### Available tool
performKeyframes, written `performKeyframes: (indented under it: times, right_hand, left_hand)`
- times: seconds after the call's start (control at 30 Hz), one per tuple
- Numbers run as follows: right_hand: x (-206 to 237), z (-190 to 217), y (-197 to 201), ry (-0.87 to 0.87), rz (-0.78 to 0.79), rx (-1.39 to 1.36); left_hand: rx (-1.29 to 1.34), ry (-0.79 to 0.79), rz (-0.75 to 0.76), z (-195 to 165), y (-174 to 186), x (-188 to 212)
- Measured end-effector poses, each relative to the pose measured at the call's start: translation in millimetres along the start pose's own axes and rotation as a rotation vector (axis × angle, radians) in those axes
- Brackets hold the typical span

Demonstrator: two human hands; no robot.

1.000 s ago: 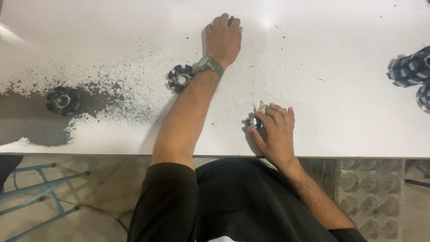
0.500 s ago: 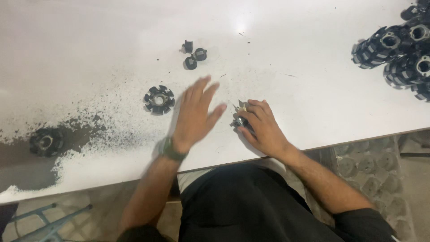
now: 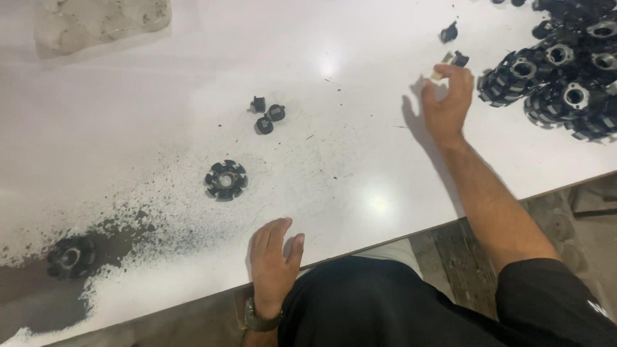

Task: The person sits at a white workbench and fits small black pad-like components into star-shaped black hubs one at a time, pressing each into place with their fingers and occasionally using a small flat tool to seat the parts. Assembled hubs are set aside in a growing pile while new hubs and pads are picked up from the table.

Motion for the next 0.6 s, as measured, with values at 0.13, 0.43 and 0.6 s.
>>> performKeyframes:
  times: [0.13, 0.43, 0.6]
  right_hand:
    - [17.6, 9.5, -2.7, 0.013, 0.069, -0.042]
    - [61.2, 77.1, -41.7, 0.016, 0.805, 0.043]
    - [146.5, 173.9, -32.9, 0.286, 1.392, -0.059]
  left_hand:
    - [-0.064, -0.062, -0.015, -12.8, 1.6, -0.9]
    - [-0.087, -0.095, -0.223, 2.5, -8.0, 22.8]
    - [0.166, -0.028, -0.604, 25.2, 7.9, 41.0]
Point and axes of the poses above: each hand's wrist, its own x-axis away from the middle knuckle, its own y-axis out of the back of the hand, z = x × y, the point moved 3 cm from there along -x, towards the middle knuckle, and after that the axes turned 5 degrees about -y, right-handed, at the moved point
